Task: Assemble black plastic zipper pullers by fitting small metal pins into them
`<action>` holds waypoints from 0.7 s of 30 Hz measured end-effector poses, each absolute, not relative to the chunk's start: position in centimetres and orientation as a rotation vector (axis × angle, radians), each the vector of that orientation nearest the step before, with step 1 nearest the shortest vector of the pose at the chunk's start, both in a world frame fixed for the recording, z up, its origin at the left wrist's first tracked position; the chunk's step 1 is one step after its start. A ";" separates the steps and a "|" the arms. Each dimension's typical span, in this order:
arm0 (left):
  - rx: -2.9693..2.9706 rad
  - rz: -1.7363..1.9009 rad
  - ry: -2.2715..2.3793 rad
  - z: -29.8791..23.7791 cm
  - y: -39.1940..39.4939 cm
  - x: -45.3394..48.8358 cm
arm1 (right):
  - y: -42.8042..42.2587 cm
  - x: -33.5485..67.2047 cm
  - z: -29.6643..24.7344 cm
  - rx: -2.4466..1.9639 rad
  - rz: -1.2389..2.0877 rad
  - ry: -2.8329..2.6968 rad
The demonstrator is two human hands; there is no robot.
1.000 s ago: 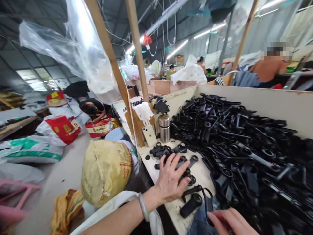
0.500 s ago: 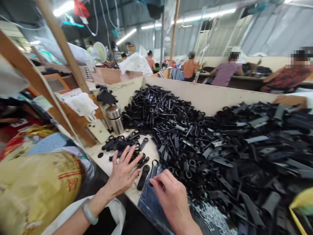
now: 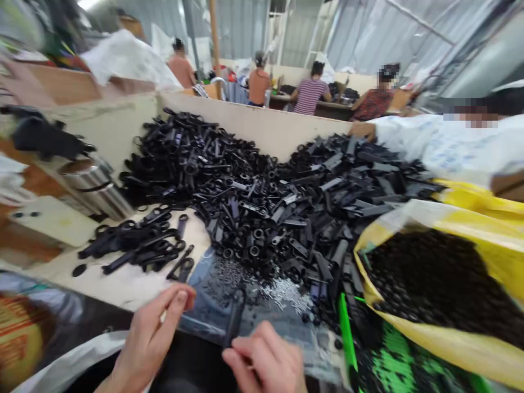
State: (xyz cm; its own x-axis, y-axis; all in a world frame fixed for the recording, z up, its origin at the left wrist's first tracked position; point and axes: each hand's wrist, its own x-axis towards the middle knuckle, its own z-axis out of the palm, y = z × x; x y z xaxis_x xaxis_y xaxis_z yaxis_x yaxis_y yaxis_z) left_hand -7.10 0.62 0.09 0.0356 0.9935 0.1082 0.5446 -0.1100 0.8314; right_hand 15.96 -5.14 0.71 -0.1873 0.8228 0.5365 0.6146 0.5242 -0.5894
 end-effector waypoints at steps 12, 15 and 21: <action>0.540 0.742 1.126 1.5 -0.6 -1.3 | -1.9 19.8 0.6 -1.529 0.514 -1.744; 0.554 0.728 1.118 1.9 -0.3 -1.7 | 0.9 22.5 0.1 -1.823 0.401 -1.854; 0.471 0.664 1.033 1.9 -0.7 -1.4 | 3.6 22.0 -0.9 -1.877 0.447 -1.961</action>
